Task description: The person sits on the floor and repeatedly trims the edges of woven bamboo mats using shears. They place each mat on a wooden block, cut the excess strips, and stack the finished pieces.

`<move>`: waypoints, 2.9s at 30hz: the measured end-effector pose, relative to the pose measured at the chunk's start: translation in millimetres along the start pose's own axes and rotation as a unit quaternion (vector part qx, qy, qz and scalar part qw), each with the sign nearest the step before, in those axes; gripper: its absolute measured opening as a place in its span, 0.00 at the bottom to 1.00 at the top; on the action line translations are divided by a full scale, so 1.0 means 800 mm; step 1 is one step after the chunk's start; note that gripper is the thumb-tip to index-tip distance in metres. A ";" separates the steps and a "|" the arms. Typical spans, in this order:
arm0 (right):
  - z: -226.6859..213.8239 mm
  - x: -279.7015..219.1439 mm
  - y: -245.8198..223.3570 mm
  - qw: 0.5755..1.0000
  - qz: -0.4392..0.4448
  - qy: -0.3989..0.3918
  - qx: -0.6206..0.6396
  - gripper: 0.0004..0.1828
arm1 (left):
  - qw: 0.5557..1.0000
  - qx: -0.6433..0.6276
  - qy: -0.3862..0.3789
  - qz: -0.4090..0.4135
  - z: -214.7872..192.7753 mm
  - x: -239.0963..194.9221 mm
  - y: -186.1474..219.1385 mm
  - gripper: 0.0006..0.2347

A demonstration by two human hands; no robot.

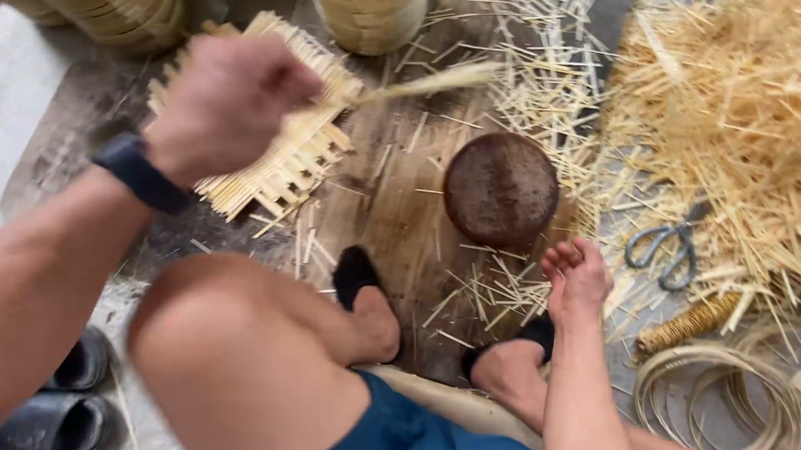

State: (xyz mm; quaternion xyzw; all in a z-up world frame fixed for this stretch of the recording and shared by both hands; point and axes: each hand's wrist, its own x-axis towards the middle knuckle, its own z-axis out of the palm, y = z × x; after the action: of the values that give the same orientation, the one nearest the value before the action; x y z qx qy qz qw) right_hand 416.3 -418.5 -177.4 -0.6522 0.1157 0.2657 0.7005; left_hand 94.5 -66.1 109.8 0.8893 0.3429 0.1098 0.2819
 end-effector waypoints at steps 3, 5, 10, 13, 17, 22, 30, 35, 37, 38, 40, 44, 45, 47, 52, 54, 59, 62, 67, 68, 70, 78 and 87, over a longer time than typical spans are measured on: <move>0.037 -0.048 -0.091 0.989 0.022 -0.103 0.105 0.29 | 0.982 -0.062 -0.055 0.173 0.098 0.018 0.063 0.04; 0.055 -0.077 -0.137 0.975 0.056 -0.154 0.152 0.35 | 0.967 -0.064 -0.119 0.215 0.190 0.017 0.082 0.03; -0.019 0.072 -0.041 0.971 0.098 -0.213 -0.049 0.21 | 0.929 0.066 -0.188 0.312 0.424 0.006 -0.003 0.12; -0.041 0.110 -0.004 0.971 0.082 -0.165 -0.155 0.14 | 0.935 0.053 -0.222 0.271 0.388 0.016 0.035 0.22; -0.025 0.083 -0.029 0.974 0.113 -0.153 -0.123 0.10 | 0.965 0.089 -0.207 0.134 0.420 0.045 -0.007 0.31; -0.044 0.080 -0.039 0.972 0.079 -0.161 -0.150 0.11 | 0.985 0.125 -0.117 0.008 0.449 0.060 -0.017 0.35; 0.050 0.008 -0.003 0.801 -0.279 -0.015 -0.529 0.28 | 0.983 0.139 -0.116 -0.005 0.458 0.065 -0.011 0.36; 0.060 0.008 0.012 0.816 -0.254 -0.027 -0.518 0.34 | 0.982 0.142 -0.125 -0.001 0.459 0.063 -0.013 0.35; 0.058 0.013 0.017 0.796 -0.267 -0.016 -0.543 0.32 | 0.958 0.259 -0.099 0.077 0.425 0.069 0.036 0.34; 0.061 0.010 0.014 0.798 -0.263 0.000 -0.542 0.32 | 0.956 0.257 -0.103 0.092 0.427 0.071 0.038 0.34; 0.064 0.008 0.006 0.783 -0.278 -0.025 -0.557 0.32 | 0.926 0.288 -0.171 0.176 0.437 0.075 0.042 0.36; 0.026 0.028 -0.008 0.765 -0.340 -0.041 -0.545 0.32 | 0.906 0.226 -0.301 0.194 0.429 0.076 0.067 0.37; -0.002 0.043 -0.010 0.777 -0.364 -0.008 -0.513 0.24 | 0.902 0.251 -0.299 0.183 0.434 0.074 0.065 0.37; -0.070 0.070 -0.034 0.786 -0.388 0.026 -0.480 0.17 | 0.898 0.275 -0.296 0.175 0.438 0.082 0.064 0.36; -0.320 0.104 -0.028 0.846 0.048 0.468 -0.251 0.28 | 0.906 0.270 -0.283 0.163 0.431 0.079 0.067 0.35; -0.324 0.096 -0.032 0.831 0.107 0.460 -0.295 0.29 | 0.906 0.268 -0.287 0.158 0.427 0.079 0.070 0.36; -0.282 0.051 -0.070 0.798 0.122 0.418 -0.417 0.23 | 0.909 0.258 -0.297 0.138 0.425 0.077 0.069 0.38; -0.341 0.091 -0.032 0.821 0.105 0.382 -0.410 0.24 | 0.917 0.247 -0.278 0.141 0.430 0.074 0.068 0.38; -0.453 0.186 0.082 0.831 0.059 0.251 -0.494 0.17 | 0.923 0.234 -0.278 0.129 0.439 0.082 0.075 0.38; -0.436 0.147 0.062 0.830 0.064 0.249 -0.495 0.17 | 0.921 0.235 -0.282 0.127 0.433 0.075 0.070 0.38; -0.370 0.096 -0.007 0.807 0.015 0.320 -0.496 0.12 | 0.920 0.234 -0.288 0.125 0.428 0.071 0.066 0.38; -0.147 -0.007 -0.159 0.663 -0.484 0.189 -0.540 0.07 | 0.935 0.167 -0.299 0.091 0.409 0.086 0.111 0.36; 0.025 -0.112 -0.157 0.663 -0.599 -0.162 -0.420 0.13 | 0.602 -0.762 -0.030 -0.236 0.375 0.094 0.080 0.18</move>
State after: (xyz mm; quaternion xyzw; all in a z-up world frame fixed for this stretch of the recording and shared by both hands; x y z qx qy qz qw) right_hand 404.0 -419.6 -22.3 -0.7526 -0.5386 -0.0890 0.3683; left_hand 302.1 -182.3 -98.3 0.2428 0.3241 0.2345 0.8838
